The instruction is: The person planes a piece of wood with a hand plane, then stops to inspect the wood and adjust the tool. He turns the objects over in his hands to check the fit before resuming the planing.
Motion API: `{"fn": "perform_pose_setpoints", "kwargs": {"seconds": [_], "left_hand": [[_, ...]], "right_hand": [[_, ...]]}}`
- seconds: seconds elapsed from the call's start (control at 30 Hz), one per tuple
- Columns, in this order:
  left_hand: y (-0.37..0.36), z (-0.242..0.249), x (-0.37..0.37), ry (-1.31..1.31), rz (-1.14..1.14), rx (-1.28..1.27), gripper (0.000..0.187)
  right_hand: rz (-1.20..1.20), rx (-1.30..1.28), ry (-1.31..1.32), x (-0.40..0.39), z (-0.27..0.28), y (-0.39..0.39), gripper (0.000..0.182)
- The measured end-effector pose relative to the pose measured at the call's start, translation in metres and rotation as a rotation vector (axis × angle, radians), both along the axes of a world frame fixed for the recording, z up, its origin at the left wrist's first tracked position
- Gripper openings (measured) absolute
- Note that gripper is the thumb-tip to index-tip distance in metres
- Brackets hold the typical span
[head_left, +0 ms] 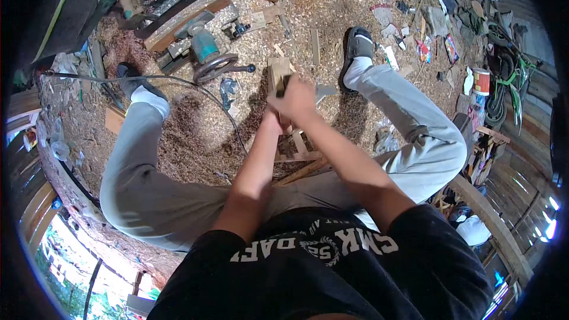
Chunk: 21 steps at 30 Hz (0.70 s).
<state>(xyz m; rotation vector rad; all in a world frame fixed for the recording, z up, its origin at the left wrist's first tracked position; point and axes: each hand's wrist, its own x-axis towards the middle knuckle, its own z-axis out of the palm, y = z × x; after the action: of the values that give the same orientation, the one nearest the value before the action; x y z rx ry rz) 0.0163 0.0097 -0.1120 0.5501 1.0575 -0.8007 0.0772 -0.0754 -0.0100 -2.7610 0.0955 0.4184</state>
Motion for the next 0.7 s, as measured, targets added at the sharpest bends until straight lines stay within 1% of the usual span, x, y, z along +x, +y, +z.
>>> {"fn": "perform_pose_setpoints", "kwargs": {"seconds": [0.07,0.1,0.13,0.2,0.23,0.27,0.33,0.4,0.47,0.5,0.53,0.6,0.63,0.67,0.7], "left_hand": [[-0.003,-0.035,-0.015,-0.084,0.013,-0.044,0.054],[0.0,-0.001,-0.007,-0.03,-0.005,-0.052,0.052],[-0.004,0.009,-0.002,-0.03,0.0,-0.055,0.052],[-0.008,0.018,0.0,-0.028,0.083,-0.017,0.047],[-0.011,-0.031,-0.012,-0.077,0.077,0.022,0.047],[-0.01,-0.03,-0.011,-0.082,0.08,0.027,0.047],[-0.007,-0.019,-0.002,-0.031,0.075,-0.033,0.049],[-0.002,0.002,-0.001,-0.016,0.083,-0.003,0.05],[0.001,0.024,0.003,-0.014,0.106,-0.144,0.052],[-0.003,0.019,0.001,-0.064,0.02,0.016,0.056],[-0.005,0.016,0.002,-0.062,0.024,0.015,0.056],[-0.005,0.012,-0.003,-0.023,0.041,0.021,0.053],[-0.005,-0.001,-0.013,-0.022,0.04,0.023,0.053],[-0.004,-0.015,-0.016,-0.025,0.054,0.011,0.051],[-0.002,-0.017,-0.01,-0.035,0.071,0.002,0.048]], "right_hand": [[-0.013,0.029,0.149,-0.019,0.015,-0.008,0.073],[-0.096,0.093,0.291,-0.013,0.019,-0.01,0.072],[-0.091,0.089,0.292,-0.008,0.009,-0.011,0.072],[-0.039,0.051,-0.016,0.006,-0.027,-0.006,0.071],[-0.093,0.063,0.014,0.026,-0.038,-0.002,0.07],[-0.09,0.069,0.009,0.032,-0.046,-0.002,0.07],[-0.032,-0.002,0.023,0.045,-0.046,0.006,0.07],[-0.005,-0.022,0.007,0.017,-0.035,0.004,0.068],[0.007,0.005,-0.004,-0.005,-0.022,-0.004,0.066],[-0.049,0.029,0.128,-0.001,-0.012,-0.006,0.063],[-0.045,0.027,0.13,0.002,-0.018,-0.005,0.063],[0.001,0.069,-0.111,0.016,-0.033,0.002,0.06],[-0.12,0.135,0.113,0.039,-0.041,0.003,0.065],[-0.116,0.139,0.103,0.048,-0.045,0.004,0.065],[-0.085,0.092,0.145,0.059,-0.048,0.008,0.066]]}}
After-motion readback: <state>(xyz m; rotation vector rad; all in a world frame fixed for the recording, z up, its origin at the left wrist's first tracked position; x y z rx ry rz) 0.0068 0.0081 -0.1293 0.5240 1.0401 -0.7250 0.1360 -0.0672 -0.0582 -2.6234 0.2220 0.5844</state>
